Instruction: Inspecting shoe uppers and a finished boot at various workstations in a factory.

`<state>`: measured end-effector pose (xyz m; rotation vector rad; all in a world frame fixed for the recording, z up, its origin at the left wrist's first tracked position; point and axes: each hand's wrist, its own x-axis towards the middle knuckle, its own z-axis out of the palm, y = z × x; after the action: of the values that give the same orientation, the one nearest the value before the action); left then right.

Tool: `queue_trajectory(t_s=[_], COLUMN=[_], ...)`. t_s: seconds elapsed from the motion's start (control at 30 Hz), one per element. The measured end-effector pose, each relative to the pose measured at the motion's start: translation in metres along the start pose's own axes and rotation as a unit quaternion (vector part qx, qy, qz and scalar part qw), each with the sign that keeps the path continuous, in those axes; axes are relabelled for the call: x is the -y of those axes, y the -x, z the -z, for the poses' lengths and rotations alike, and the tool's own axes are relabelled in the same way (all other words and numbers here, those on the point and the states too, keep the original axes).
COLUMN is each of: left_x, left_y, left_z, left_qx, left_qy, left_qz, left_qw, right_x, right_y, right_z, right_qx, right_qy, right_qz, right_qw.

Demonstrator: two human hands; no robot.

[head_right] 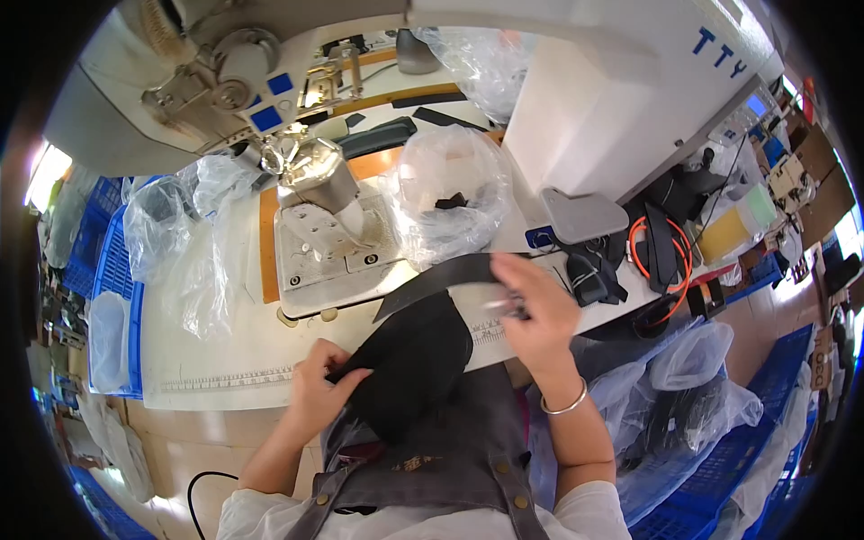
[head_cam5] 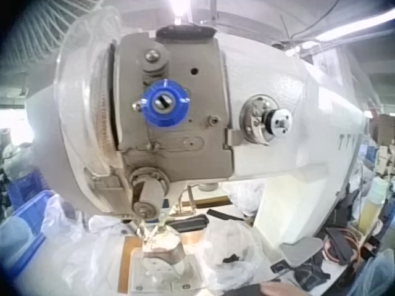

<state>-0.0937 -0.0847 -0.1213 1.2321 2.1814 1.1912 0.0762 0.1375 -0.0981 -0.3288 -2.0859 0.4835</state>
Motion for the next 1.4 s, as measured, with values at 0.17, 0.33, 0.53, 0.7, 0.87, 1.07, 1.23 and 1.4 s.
queue_trajectory(t_s=[0.17,0.33,0.53,0.7,0.87,1.07,1.23,1.4], left_x=[0.014,0.015,0.0,-0.031,-0.046,-0.045,-0.054,-0.051], left_y=[0.007,0.013,0.01,-0.002,-0.005,-0.002,-0.001,0.002], left_z=[0.041,0.056,0.054,0.044,0.036,0.036,0.038,0.04], left_qx=[-0.077,-0.118,-0.105,-0.049,-0.016,0.011,0.018,0.036], left_qy=[0.292,0.366,0.401,0.433,0.397,0.438,0.425,0.461], left_qz=[0.077,0.064,0.095,0.076,0.056,0.052,0.05,0.037], left_qw=[0.95,0.921,0.905,0.897,0.916,0.897,0.904,0.886], right_x=[-0.008,-0.026,-0.01,0.036,0.052,0.067,0.067,0.07], right_y=[-0.018,-0.008,0.002,0.023,0.038,0.034,0.036,0.037], right_z=[0.006,-0.012,-0.022,-0.003,-0.002,0.001,0.001,0.001], right_qx=[-0.255,0.069,-0.02,0.07,-0.031,-0.115,-0.124,-0.136], right_qy=[0.112,0.23,0.177,-0.429,-0.407,-0.404,-0.383,-0.374], right_qz=[-0.128,-0.1,-0.021,-0.332,-0.332,-0.374,-0.364,-0.369], right_qw=[0.952,0.966,0.984,0.837,0.85,0.826,0.84,0.84])
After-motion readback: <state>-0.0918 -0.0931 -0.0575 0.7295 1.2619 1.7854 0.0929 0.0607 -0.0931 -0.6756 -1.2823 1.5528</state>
